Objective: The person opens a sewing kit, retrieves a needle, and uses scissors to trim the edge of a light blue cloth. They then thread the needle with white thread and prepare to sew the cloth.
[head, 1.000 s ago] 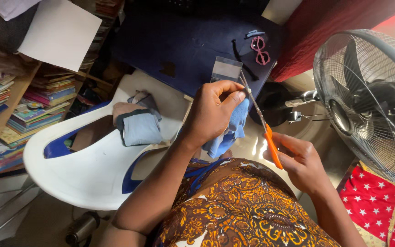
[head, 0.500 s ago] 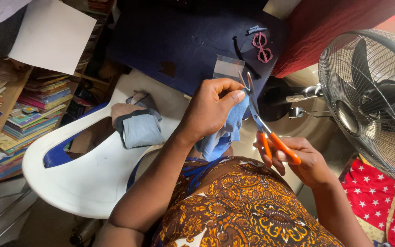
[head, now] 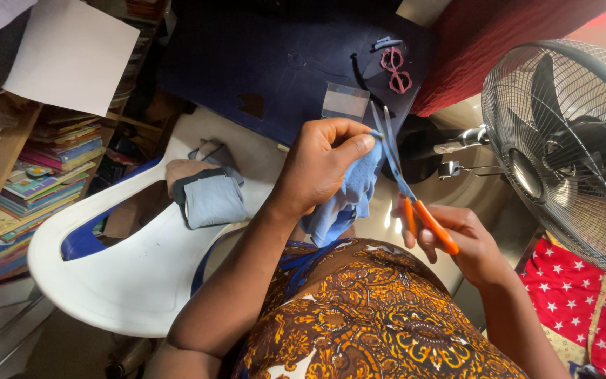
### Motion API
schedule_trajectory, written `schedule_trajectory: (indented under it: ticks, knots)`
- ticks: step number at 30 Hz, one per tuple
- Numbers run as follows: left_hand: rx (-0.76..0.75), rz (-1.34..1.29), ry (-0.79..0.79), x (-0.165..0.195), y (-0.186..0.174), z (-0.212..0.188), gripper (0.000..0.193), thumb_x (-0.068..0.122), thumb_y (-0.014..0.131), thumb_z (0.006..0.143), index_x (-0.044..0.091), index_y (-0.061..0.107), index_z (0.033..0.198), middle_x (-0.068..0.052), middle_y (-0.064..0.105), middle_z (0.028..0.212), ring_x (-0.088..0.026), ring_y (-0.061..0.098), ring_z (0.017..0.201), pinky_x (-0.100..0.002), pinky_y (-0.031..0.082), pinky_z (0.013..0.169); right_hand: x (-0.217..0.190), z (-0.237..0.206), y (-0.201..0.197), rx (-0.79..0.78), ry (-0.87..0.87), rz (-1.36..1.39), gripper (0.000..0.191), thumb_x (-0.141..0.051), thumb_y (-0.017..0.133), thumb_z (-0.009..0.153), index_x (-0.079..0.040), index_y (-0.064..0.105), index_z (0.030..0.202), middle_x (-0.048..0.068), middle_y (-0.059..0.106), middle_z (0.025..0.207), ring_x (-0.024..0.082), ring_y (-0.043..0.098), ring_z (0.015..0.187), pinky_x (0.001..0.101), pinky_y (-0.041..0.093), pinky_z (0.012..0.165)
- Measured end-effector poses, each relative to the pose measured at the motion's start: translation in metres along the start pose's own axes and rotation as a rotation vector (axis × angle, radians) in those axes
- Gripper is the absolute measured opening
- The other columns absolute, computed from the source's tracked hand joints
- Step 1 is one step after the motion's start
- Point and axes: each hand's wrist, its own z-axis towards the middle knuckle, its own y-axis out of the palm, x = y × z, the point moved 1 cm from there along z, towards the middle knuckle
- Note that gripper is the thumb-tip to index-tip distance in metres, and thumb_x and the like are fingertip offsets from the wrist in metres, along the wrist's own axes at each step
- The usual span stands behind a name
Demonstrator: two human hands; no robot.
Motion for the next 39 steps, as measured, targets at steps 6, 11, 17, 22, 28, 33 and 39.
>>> schedule_trajectory:
  ticks: [6, 11, 17, 22, 28, 33, 39]
  knots:
    - [0.006, -0.140, -0.037, -0.002, 0.001, -0.003, 0.016, 0.007, 0.066, 0.099, -0.006, 0.073, 0.104, -0.003, 0.073, 0.088, -0.005, 0.064, 0.075, -0.022, 0.053, 0.068, -0.005, -0.010, 0.010, 0.250, -0.074, -0.402, 0.044, -0.019, 0.073, 0.083, 0.004, 0.070, 0.121, 0.006, 0.071, 0.089, 0.010, 0.061, 0.083, 0.0246, 0.049, 0.073]
    - [-0.013, -0.276, -0.080, -0.003, 0.005, -0.006, 0.014, 0.005, 0.063, 0.100, -0.005, 0.072, 0.106, -0.004, 0.072, 0.088, -0.006, 0.064, 0.074, -0.023, 0.053, 0.068, -0.025, -0.013, 0.021, 0.317, -0.157, -0.647, 0.042, -0.019, 0.076, 0.080, 0.003, 0.068, 0.115, 0.007, 0.067, 0.085, 0.013, 0.058, 0.069, 0.0299, 0.044, 0.056]
    - [-0.077, -0.388, -0.039, -0.005, 0.003, -0.009, 0.011, 0.002, 0.060, 0.104, -0.003, 0.070, 0.104, -0.002, 0.071, 0.093, -0.005, 0.063, 0.082, -0.021, 0.053, 0.077, -0.042, -0.016, 0.029, 0.321, -0.275, -0.830, 0.044, -0.017, 0.073, 0.079, 0.002, 0.066, 0.119, 0.009, 0.063, 0.080, 0.017, 0.055, 0.053, 0.0315, 0.042, 0.051]
    - [-0.086, -0.408, -0.038, -0.008, 0.003, -0.013, 0.011, 0.001, 0.059, 0.105, -0.003, 0.069, 0.104, -0.002, 0.070, 0.093, -0.005, 0.062, 0.083, -0.021, 0.052, 0.077, -0.038, -0.017, 0.028, 0.340, -0.330, -0.858, 0.047, -0.016, 0.072, 0.078, 0.003, 0.065, 0.121, 0.011, 0.062, 0.082, 0.020, 0.058, 0.054, 0.0324, 0.044, 0.051]
    - [-0.067, -0.361, -0.013, -0.007, 0.002, -0.016, 0.011, 0.000, 0.059, 0.103, -0.003, 0.069, 0.107, -0.001, 0.069, 0.097, -0.004, 0.061, 0.087, -0.021, 0.051, 0.081, -0.034, -0.019, 0.029, 0.334, -0.451, -0.884, 0.044, -0.018, 0.070, 0.080, 0.004, 0.064, 0.117, 0.011, 0.064, 0.087, 0.020, 0.063, 0.065, 0.0310, 0.047, 0.058]
    - [-0.065, -0.333, 0.004, -0.006, 0.000, -0.019, 0.012, 0.000, 0.059, 0.103, -0.003, 0.069, 0.107, -0.001, 0.070, 0.098, -0.004, 0.061, 0.089, -0.021, 0.051, 0.084, -0.030, -0.020, 0.028, 0.352, -0.292, -0.858, 0.044, -0.019, 0.071, 0.078, 0.003, 0.067, 0.116, 0.011, 0.065, 0.084, 0.021, 0.061, 0.057, 0.0333, 0.046, 0.054]
    - [-0.053, -0.271, 0.021, -0.002, 0.000, -0.023, 0.011, 0.002, 0.061, 0.104, -0.002, 0.070, 0.105, 0.000, 0.068, 0.094, -0.004, 0.059, 0.085, -0.021, 0.050, 0.078, -0.019, -0.023, 0.018, 0.222, -0.296, -0.625, 0.041, -0.020, 0.070, 0.086, 0.006, 0.066, 0.118, 0.009, 0.069, 0.090, 0.013, 0.067, 0.080, 0.0265, 0.052, 0.072]
